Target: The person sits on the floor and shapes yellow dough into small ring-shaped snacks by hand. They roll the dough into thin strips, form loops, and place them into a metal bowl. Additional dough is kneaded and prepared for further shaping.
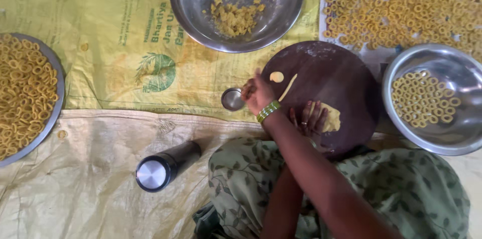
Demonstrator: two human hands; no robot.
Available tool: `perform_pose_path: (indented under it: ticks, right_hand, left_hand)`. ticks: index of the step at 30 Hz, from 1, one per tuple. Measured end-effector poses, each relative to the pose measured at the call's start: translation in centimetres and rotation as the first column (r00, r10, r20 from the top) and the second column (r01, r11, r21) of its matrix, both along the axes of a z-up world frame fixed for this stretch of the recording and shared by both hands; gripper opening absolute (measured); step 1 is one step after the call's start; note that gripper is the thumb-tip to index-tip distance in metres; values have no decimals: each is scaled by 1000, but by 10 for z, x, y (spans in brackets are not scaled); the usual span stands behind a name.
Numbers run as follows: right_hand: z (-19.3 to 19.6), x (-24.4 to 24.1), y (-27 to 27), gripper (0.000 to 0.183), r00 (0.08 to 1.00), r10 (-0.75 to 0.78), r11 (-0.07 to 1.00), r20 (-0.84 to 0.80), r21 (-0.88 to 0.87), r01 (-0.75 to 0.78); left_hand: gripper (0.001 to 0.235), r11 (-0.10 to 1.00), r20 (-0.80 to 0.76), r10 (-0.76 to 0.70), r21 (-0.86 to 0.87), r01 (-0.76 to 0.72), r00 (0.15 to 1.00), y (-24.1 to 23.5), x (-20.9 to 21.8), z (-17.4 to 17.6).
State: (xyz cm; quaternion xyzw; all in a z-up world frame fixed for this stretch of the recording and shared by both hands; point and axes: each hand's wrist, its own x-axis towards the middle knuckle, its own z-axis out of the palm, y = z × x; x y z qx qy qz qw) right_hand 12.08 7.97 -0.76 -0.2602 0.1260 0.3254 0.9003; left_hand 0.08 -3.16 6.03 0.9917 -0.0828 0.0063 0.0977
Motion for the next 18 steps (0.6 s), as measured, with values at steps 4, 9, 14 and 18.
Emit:
perform_pose_path:
  ticks: [4,9,14,18]
  right_hand:
    - [28,-5,-35,50,983,135,880,-122,471,-63]
    - [78,-16,-109,45,991,116,829,70,543,-135]
    - [105,-29,-202,59,994,77,952,75,292,-96]
    - [104,-46,-261,73,994,30,963,101,263,-56]
  left_hand:
    - [120,973,-15,-39,-227,35,999,1,4,-4]
    - [115,977,-57,29,-209,-40,998,0,16,-34]
    - [110,992,-165,45,-111,-64,985,-11,12,-34]
    - [120,993,-194,73,-77,-89,978,-17,-3,-14]
